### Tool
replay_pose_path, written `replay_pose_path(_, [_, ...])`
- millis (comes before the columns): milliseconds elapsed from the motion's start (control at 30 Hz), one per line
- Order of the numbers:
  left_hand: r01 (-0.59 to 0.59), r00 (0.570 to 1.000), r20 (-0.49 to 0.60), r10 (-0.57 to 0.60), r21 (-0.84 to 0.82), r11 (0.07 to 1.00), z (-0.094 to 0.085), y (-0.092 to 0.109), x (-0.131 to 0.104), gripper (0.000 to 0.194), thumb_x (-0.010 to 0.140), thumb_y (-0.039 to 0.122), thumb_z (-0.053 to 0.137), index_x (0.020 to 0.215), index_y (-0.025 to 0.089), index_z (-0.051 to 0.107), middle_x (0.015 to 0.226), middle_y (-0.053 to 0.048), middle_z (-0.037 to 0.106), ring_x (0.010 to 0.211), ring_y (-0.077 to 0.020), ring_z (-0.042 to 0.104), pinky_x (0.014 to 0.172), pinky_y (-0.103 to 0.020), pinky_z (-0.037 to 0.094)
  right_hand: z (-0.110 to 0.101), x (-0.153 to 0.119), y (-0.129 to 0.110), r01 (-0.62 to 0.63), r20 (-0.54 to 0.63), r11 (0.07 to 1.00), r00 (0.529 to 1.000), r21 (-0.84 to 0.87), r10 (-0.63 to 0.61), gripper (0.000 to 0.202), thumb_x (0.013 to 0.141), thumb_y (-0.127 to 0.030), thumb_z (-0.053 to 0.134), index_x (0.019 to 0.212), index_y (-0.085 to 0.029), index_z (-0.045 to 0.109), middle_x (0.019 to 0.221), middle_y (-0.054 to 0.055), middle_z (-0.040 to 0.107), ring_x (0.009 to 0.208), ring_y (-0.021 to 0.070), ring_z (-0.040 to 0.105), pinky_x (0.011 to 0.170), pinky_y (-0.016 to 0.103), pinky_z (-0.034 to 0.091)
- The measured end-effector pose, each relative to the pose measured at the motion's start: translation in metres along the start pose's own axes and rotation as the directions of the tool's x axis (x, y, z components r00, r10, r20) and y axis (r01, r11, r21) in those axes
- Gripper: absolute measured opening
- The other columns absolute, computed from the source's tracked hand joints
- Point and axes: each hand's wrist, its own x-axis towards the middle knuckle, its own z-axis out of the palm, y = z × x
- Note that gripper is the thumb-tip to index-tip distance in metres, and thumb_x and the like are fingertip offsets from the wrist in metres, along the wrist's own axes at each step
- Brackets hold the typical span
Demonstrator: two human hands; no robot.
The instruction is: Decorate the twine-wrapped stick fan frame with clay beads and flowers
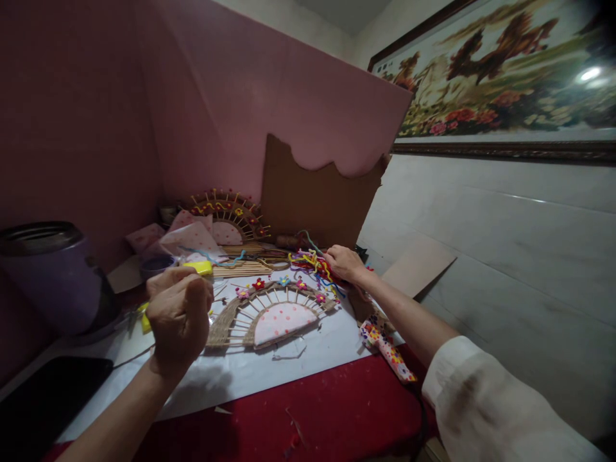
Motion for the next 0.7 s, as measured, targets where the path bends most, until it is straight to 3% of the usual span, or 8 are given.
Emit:
replay_pose_path(100, [-0.068, 0.997, -0.049, 0.068, -0.006, 0.998, 0.001, 0.002, 0.002, 0.048, 0.092, 0.039, 0.033, 0.049, 0.023, 0.045, 0.048, -0.002, 0.051, 0.064, -0.0201, 0.056, 0.08, -0.042, 0.035, 0.0, -0.001, -0.001, 0.009, 0.001, 1.0, 1.0, 0.014, -0.009, 0.03, 0.09, -0.027, 0.039, 0.09, -0.019, 0.067, 0.099, 0.007, 0.065, 0.089, 0.0171, 0.059, 0.07, 0.023, 0.038])
replay_pose_path(233, [-0.074, 0.996, -0.052, 0.076, 0.045, 0.996, 0.001, 0.004, 0.005, 0.045, 0.093, 0.038, 0.032, 0.054, 0.022, 0.048, 0.052, -0.003, 0.053, 0.069, -0.021, 0.054, 0.08, -0.042, 0.033, 0.0, -0.002, -0.004, 0.03, 0.002, 0.999, 1.0, 0.042, -0.03, 0.024, 0.086, -0.024, 0.044, 0.096, -0.021, 0.067, 0.102, 0.005, 0.064, 0.092, 0.0163, 0.058, 0.073, 0.022, 0.038])
replay_pose_path(467, [-0.053, 0.996, -0.075, 0.058, 0.063, 0.997, 0.003, 0.001, 0.004, 0.041, 0.092, 0.038, 0.035, 0.058, 0.021, 0.05, 0.057, -0.004, 0.055, 0.076, -0.0222, 0.053, 0.08, -0.04, 0.033, -0.003, -0.003, -0.01, 0.034, 0.017, 0.997, 0.999, 0.075, -0.036, 0.03, 0.091, -0.032, 0.041, 0.095, -0.021, 0.068, 0.101, 0.005, 0.064, 0.091, 0.0158, 0.058, 0.074, 0.022, 0.038])
replay_pose_path(700, [0.002, 0.993, -0.12, 0.012, 0.12, 0.993, 0.003, 0.002, 0.005, 0.025, 0.089, 0.025, 0.043, 0.068, 0.02, 0.054, 0.066, -0.004, 0.058, 0.08, -0.021, 0.053, 0.081, -0.037, 0.034, -0.002, 0.002, -0.018, 0.009, 0.046, 0.994, 0.999, 0.11, -0.014, 0.038, 0.093, -0.04, 0.037, 0.093, -0.02, 0.07, 0.102, 0.008, 0.065, 0.094, 0.0183, 0.059, 0.075, 0.024, 0.038])
